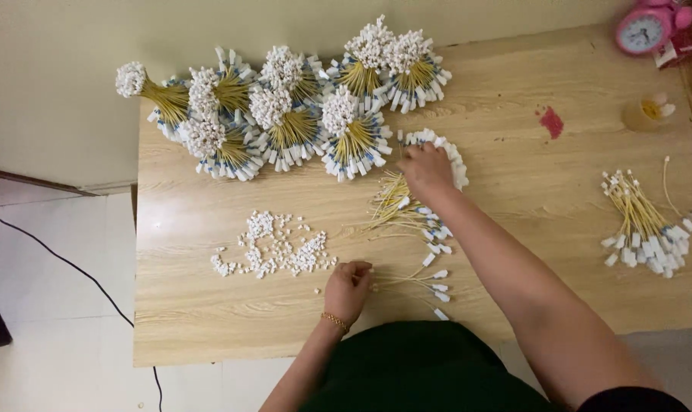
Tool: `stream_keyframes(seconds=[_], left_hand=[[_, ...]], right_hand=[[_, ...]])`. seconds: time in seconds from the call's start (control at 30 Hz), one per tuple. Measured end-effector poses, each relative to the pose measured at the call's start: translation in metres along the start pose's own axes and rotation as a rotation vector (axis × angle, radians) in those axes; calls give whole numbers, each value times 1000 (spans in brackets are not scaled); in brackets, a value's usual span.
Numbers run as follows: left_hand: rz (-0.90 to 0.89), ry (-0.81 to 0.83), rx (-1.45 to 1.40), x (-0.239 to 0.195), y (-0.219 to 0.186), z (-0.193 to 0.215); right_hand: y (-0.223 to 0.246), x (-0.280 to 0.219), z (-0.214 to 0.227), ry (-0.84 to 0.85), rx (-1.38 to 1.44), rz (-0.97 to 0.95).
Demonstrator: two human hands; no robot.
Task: Attaching small white caps to the ends of yellow wires
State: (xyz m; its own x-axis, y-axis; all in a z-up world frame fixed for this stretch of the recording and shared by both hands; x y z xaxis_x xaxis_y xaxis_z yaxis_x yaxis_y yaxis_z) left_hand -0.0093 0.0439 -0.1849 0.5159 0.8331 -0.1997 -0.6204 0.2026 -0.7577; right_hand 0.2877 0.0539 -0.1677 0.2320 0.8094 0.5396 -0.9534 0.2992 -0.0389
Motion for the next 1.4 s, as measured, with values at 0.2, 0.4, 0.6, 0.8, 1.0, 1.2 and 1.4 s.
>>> stream_keyframes(seconds=[0.2, 0.4, 0.6, 0.8, 1.0, 1.2, 1.4], left_hand=[[68, -24, -93, 1, -22, 14], [-120, -186, -142, 9, -82, 46], [-766, -480, -67, -4, -227, 141], [-728, -139, 22, 11, -233, 112], [-389, 102, -380, -7, -210, 115], [-143, 126, -432, -12, -150, 119], [-101, 82, -550, -21, -131, 119]], right_hand=[[7, 8, -16, 102, 8, 114], [-7, 9, -23, 225, 52, 113], [24, 56, 146, 113, 132, 165], [62, 48, 281, -259, 187, 248], [47, 23, 332, -305, 203, 174], [40, -1, 342, -261, 224, 80], [47, -5, 337, -230, 289, 34]])
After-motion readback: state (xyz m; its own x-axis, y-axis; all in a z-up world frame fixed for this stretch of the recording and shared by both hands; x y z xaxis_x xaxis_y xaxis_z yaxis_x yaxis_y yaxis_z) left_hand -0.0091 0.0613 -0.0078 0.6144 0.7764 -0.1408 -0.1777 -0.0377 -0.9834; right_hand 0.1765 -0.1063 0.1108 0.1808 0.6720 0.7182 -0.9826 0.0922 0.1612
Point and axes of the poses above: each hand's wrist, its own x-axis towards the middle knuckle, its own z-axis out of the back of the hand, y = z × x, the point moved 6 cm from there along x, towards the middle knuckle, and after that the axes turned 13 degrees about -y, right-handed, at the moved point
